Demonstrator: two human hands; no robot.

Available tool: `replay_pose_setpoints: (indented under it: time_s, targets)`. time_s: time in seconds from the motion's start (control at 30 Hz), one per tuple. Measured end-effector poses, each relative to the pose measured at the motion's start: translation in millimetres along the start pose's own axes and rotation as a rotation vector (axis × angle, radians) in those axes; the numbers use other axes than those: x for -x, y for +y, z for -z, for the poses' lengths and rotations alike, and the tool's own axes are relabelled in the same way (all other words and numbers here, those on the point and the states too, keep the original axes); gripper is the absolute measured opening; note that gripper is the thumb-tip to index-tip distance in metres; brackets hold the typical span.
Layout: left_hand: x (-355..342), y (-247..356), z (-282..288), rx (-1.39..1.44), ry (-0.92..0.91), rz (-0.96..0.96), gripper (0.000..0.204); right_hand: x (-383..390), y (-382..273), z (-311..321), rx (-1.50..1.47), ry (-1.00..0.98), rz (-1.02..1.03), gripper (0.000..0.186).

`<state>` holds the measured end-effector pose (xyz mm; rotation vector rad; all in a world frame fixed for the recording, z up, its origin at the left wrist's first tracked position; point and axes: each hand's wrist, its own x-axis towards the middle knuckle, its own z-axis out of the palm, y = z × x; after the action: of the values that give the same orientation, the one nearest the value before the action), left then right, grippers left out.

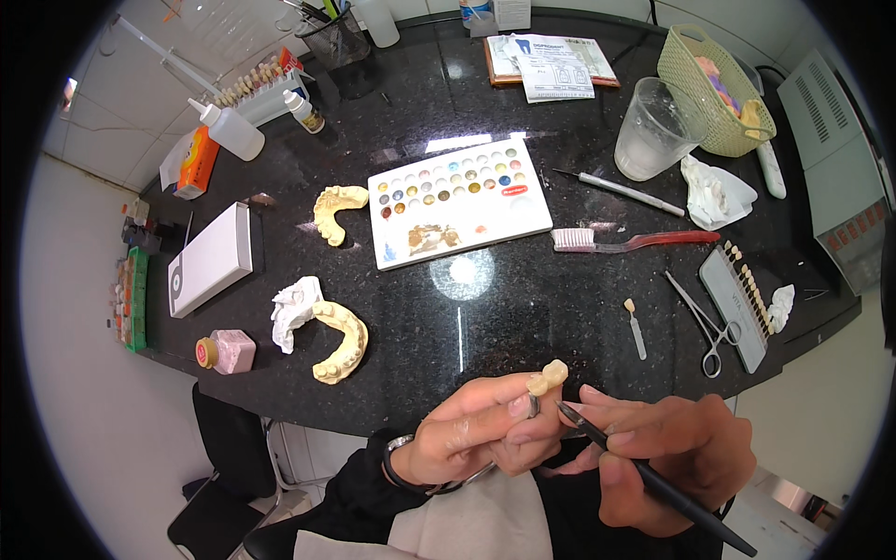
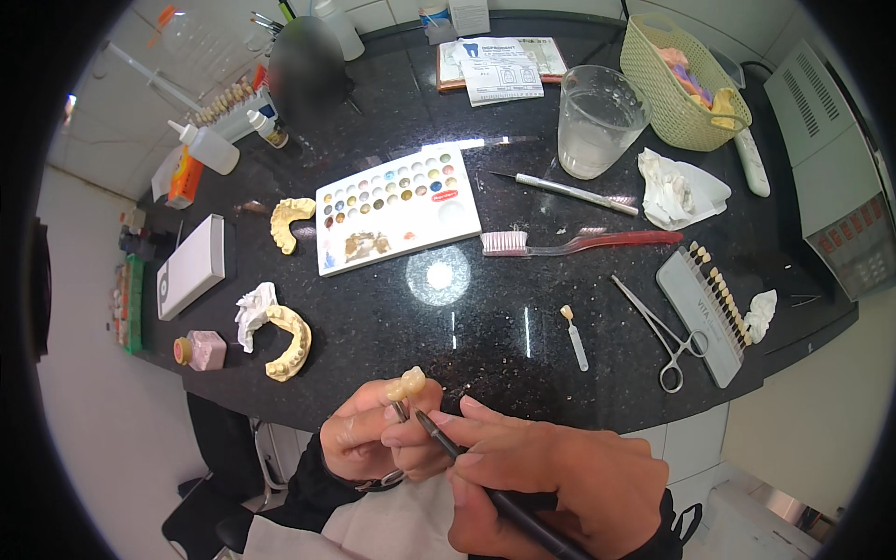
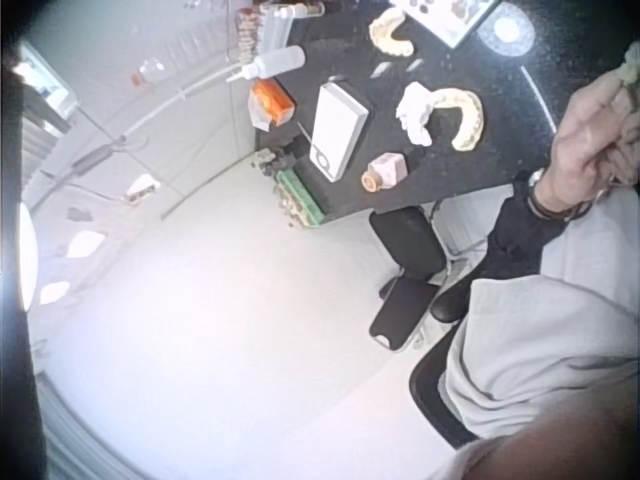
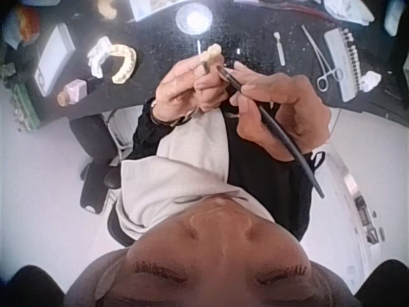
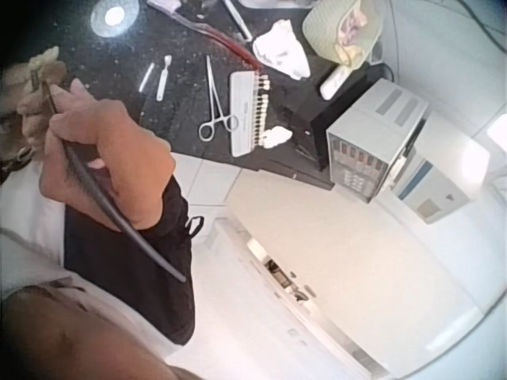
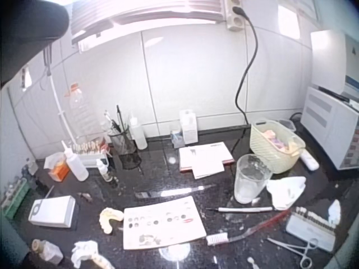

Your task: The person applies a liquid or paste substance to a dental bridge using a brush, dipping the brush into a palette of different shades before applying it to the prosthetic.

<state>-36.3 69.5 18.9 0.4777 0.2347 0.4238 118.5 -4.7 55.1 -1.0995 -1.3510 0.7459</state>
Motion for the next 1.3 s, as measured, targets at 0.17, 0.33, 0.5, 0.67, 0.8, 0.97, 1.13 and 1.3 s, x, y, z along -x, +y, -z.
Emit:
replay_pose_setpoints:
  time_s: [0.17, 0.33, 0.5, 0.67, 0.8, 0.97, 1.13, 1.3]
  targets:
    - [0.7, -0.6, -0.2, 0.053, 0.023, 0.015, 0.02, -0.6, -6.3, -1.4, 0.006, 0.034, -0.068, 0.025]
    - [0.7, 6.5, -10.5, -0.024, 0.138, 0.058, 0.018, -8.0, -9.6, 2.2, 0.067, -0.021, -0.075, 0.021]
    - [-1.4, 1.9, -4.3, 0.043, 0.057, 0.019, 0.015, -10.2, -9.4, 5.9, 0.076, -0.053, -0.08, 0.022]
    - [0.3, 0.6, -7.4, 0.092, 0.116, 0.017, 0.015, -7.6, -6.0, 7.0, 0.041, -0.031, -0.058, 0.023]
    - [-1.0, 0.2, -9.0, 0.067, 0.102, -0.014, 0.015, -11.5, -6.3, 5.4, 0.076, 0.015, -0.028, 0.023]
    - [-0.8, -5.5, 6.5, 0.103, -0.113, -0.087, 0.023, -13.7, -8.4, 6.2, 0.088, -0.081, -0.075, 0.021]
    - [0.6, -5.3, 2.1, 0.088, -0.03, -0.059, 0.021, -15.2, -4.1, 14.7, 0.075, -0.204, -0.075, 0.02]
    - [-1.8, -3.8, -3.8, 0.013, 0.037, -0.03, 0.021, -9.4, -11.9, 5.1, 0.083, 0.069, -0.125, 0.02]
